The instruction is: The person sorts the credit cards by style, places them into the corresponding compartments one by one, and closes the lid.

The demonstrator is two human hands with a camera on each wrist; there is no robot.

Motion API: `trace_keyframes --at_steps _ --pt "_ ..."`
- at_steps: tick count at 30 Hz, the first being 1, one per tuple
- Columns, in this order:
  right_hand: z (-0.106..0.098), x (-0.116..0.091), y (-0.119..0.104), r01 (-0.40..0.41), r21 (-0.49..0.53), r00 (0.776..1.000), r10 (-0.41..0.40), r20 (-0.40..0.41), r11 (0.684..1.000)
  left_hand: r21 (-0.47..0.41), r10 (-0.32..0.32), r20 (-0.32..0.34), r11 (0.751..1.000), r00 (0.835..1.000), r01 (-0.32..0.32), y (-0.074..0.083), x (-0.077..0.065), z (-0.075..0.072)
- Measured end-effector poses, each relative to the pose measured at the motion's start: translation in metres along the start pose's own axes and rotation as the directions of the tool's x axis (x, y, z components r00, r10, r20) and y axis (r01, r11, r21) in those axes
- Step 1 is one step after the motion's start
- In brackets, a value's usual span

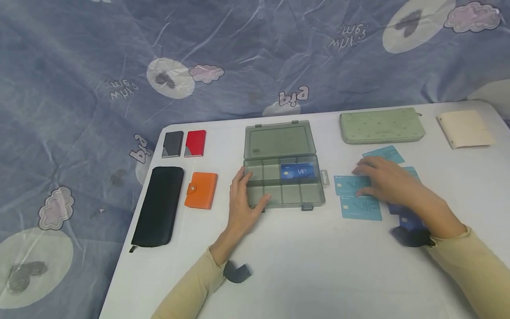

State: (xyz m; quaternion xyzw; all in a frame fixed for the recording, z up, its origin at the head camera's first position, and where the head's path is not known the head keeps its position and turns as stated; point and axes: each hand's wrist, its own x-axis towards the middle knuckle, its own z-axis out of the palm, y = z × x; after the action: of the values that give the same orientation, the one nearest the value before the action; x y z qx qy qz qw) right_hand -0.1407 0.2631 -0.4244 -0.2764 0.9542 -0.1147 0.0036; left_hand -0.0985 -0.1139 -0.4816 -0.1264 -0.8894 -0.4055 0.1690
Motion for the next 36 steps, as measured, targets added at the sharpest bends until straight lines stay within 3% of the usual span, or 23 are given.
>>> trace_keyframes --at_steps 5,17,26,31,36 --pt "-0.001 0.000 0.001 0.021 0.031 1.000 -0.021 -0.017 0.999 0.005 -0.004 0.008 1.000 1.000 0.004 0.001 0.000 -0.001" --pt "0.000 0.013 0.002 0.000 0.086 0.996 -0.007 0.086 0.996 0.012 -0.002 -0.003 1.000 1.000 0.002 -0.002 -0.001 -0.002" --pt "-0.003 0.005 0.001 -0.116 0.105 0.979 0.096 0.180 0.988 0.005 -0.008 0.009 1.000 1.000 0.008 -0.001 -0.002 0.000" --pt "-0.004 0.001 0.004 -0.113 0.083 0.983 0.100 0.152 0.990 0.005 -0.013 0.014 1.000 1.000 0.013 0.000 -0.001 0.000" --pt "-0.015 0.001 -0.004 -0.112 0.053 0.993 0.110 0.043 0.992 0.004 -0.006 0.014 1.000 1.000 0.006 0.001 0.000 -0.001"
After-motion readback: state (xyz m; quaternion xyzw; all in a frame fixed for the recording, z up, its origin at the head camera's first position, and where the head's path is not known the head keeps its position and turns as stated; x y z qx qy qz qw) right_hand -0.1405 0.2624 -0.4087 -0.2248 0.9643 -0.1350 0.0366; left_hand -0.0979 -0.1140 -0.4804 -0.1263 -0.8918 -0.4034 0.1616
